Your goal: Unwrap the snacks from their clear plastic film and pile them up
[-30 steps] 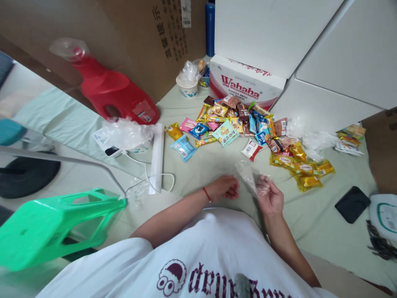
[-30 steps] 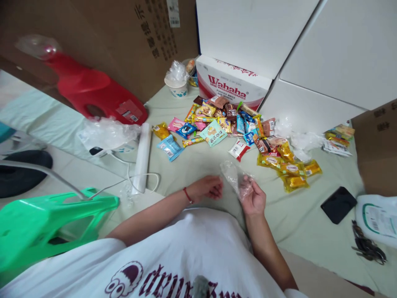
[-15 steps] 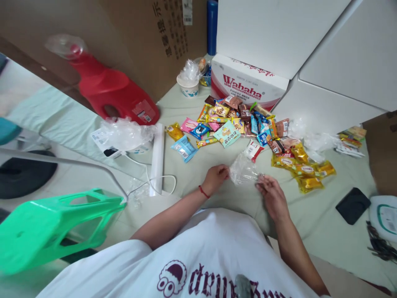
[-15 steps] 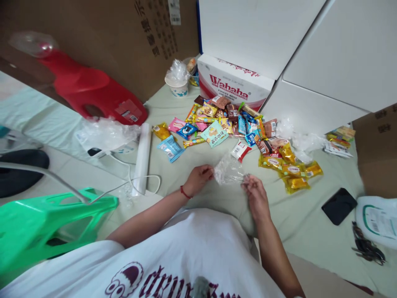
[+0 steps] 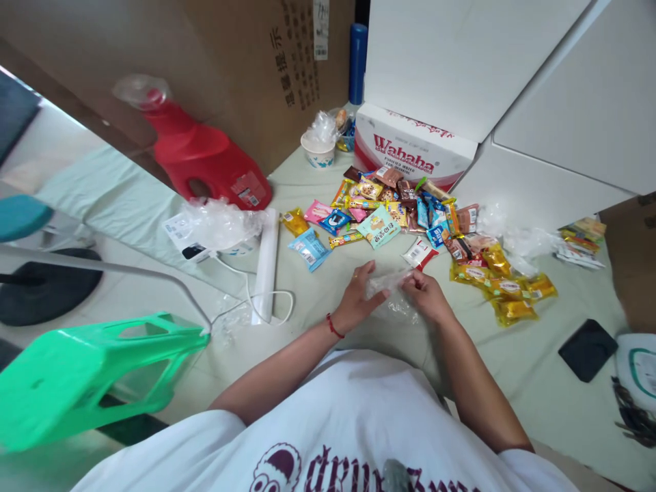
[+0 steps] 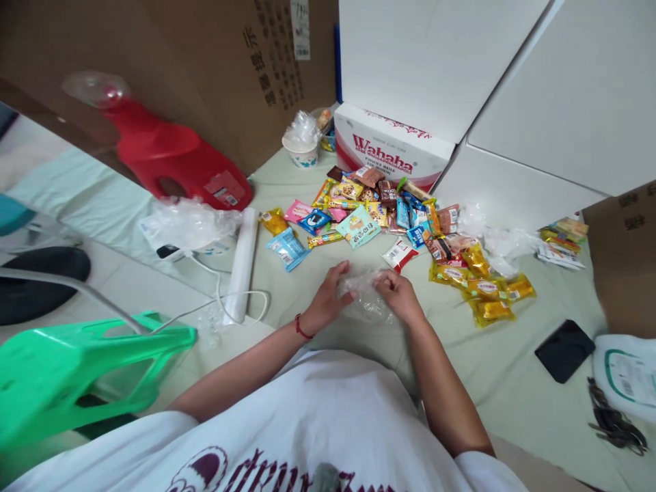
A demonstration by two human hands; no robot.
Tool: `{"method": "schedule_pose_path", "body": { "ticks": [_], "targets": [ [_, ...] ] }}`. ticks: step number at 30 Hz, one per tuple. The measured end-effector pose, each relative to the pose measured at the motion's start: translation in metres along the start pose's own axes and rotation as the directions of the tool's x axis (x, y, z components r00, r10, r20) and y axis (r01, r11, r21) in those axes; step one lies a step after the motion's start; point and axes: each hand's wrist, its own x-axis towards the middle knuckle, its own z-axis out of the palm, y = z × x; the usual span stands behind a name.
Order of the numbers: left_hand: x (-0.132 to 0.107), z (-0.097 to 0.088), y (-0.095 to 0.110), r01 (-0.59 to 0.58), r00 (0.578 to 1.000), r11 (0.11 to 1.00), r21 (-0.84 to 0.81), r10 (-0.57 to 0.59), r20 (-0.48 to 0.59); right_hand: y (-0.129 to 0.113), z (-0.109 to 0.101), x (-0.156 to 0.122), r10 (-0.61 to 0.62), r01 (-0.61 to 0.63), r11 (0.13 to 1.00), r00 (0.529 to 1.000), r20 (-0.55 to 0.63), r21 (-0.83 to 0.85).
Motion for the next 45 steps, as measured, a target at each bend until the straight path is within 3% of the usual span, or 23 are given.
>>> {"method": "schedule_pose_path", "body": {
  "ticks": [4,8,11,14,18,21,25,30,32,34,36,39,42,45],
  "targets": [
    [0.017,0.001,-0.003,0.09,0.996,0.995,-0.051,-0.089,0.014,-0.001,-0.008,-0.004,-0.051,0.043,0.992,0.997,-0.066,-0.12],
    [0.027,-0.009,-0.013,0.181,0.982,0.918,-0.354,-0.189,0.012,0.007,-0.032,-0.018,-0.146,0.098,0.977,0.956,-0.255,-0.19],
    [0.024,-0.021,-0.019,0.212,0.967,0.826,-0.522,-0.254,-0.01,0.018,-0.045,-0.036,-0.024,0.036,0.999,0.958,-0.286,0.036],
    [0.018,-0.026,-0.021,0.231,0.953,0.774,-0.59,-0.301,-0.022,0.027,-0.048,-0.054,0.18,-0.103,0.949,0.953,-0.245,0.297],
    [0.018,-0.02,-0.018,0.278,0.934,0.756,-0.592,-0.356,-0.017,0.032,-0.043,-0.064,0.284,-0.178,0.905,0.929,-0.238,0.386],
    [0.026,-0.016,-0.014,0.254,0.896,0.775,-0.578,-0.414,-0.161,0.032,-0.044,-0.064,0.29,-0.151,0.888,0.917,-0.274,0.435],
    [0.029,-0.024,-0.015,0.231,0.832,0.841,-0.489,-0.432,-0.35,0.033,-0.053,-0.067,0.308,-0.126,0.88,0.885,-0.349,0.457],
    [-0.004,-0.055,-0.027,0.309,0.848,0.916,-0.258,-0.387,-0.361,0.042,-0.058,-0.081,0.301,-0.166,0.918,0.882,-0.362,0.36],
    [-0.016,-0.07,-0.024,0.258,0.868,0.964,-0.061,-0.259,-0.424,0.043,-0.056,-0.083,0.286,-0.178,0.934,0.892,-0.35,0.31],
    [-0.017,-0.081,-0.01,0.137,0.888,0.962,0.237,-0.013,-0.46,0.042,-0.053,-0.083,0.259,-0.171,0.947,0.906,-0.333,0.272],
    [-0.007,-0.081,0.013,0.006,0.901,0.862,0.507,0.216,-0.377,0.038,-0.05,-0.08,0.22,-0.15,0.961,0.924,-0.314,0.232],
    [0.026,-0.055,0.048,-0.136,0.928,0.657,0.742,0.347,-0.137,0.034,-0.047,-0.075,0.145,-0.111,0.984,0.955,-0.257,0.141],
    [0.065,-0.008,0.063,-0.3,0.942,0.472,0.829,0.286,0.178,0.034,-0.046,-0.072,0.066,-0.062,0.998,0.979,-0.194,0.026],
    [0.096,0.03,0.054,-0.361,0.911,0.481,0.799,0.0,0.412,0.035,-0.049,-0.075,-0.038,0.019,0.993,0.986,-0.164,-0.116]
  ]
}}
